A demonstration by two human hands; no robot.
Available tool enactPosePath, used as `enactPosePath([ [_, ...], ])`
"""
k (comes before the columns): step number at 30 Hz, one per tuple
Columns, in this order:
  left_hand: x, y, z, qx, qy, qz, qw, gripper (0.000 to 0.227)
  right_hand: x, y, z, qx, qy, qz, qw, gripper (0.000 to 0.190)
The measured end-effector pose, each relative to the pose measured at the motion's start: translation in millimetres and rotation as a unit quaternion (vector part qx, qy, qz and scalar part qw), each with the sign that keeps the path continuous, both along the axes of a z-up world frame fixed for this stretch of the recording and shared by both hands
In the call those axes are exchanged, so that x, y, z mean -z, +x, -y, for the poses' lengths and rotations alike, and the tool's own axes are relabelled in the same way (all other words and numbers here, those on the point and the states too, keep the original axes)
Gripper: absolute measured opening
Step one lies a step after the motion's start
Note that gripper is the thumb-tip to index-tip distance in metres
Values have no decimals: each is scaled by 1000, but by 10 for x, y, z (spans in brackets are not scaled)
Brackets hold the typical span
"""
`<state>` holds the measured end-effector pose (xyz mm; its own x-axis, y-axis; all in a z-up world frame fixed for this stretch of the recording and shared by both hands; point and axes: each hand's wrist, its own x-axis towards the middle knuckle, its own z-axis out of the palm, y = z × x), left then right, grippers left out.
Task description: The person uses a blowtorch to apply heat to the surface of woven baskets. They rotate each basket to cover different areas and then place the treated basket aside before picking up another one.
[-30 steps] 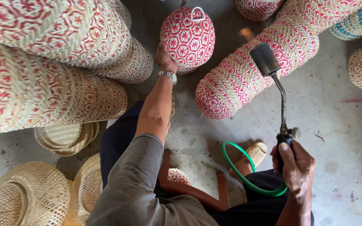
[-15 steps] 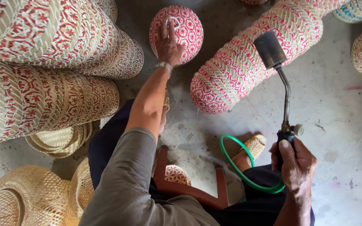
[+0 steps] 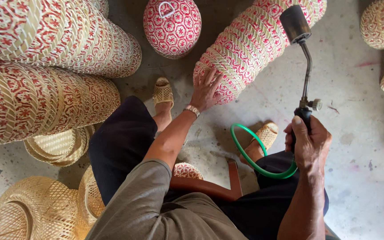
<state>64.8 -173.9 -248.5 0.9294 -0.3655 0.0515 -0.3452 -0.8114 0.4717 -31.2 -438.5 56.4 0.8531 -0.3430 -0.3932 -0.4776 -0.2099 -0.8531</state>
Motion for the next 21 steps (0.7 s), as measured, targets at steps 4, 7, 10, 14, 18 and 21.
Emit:
enactPosePath([
  [4,3,152,0,29,49,-27,998,90,10,-4,23,3,-3,6,1000,28],
  [7,90,-128,-21,74,99,48,991,70,-6,11,30,1,1,12,1000,27],
  [10,180,-617,-19,96,103,107,984,54,-28,0,15,-4,-5,10,1000,29],
  [14,152,-951,-18,164,76,8,984,39,-73,-26,21,-7,-26,-2,1000,31],
  [18,-73,-577,78,95,-16,91,991,64,-104,-68,61,-3,-22,4,1000,29],
  [21,-175,99,217,76,74,73,992,84,-103,-112,89,2,-14,-1,1000,27],
])
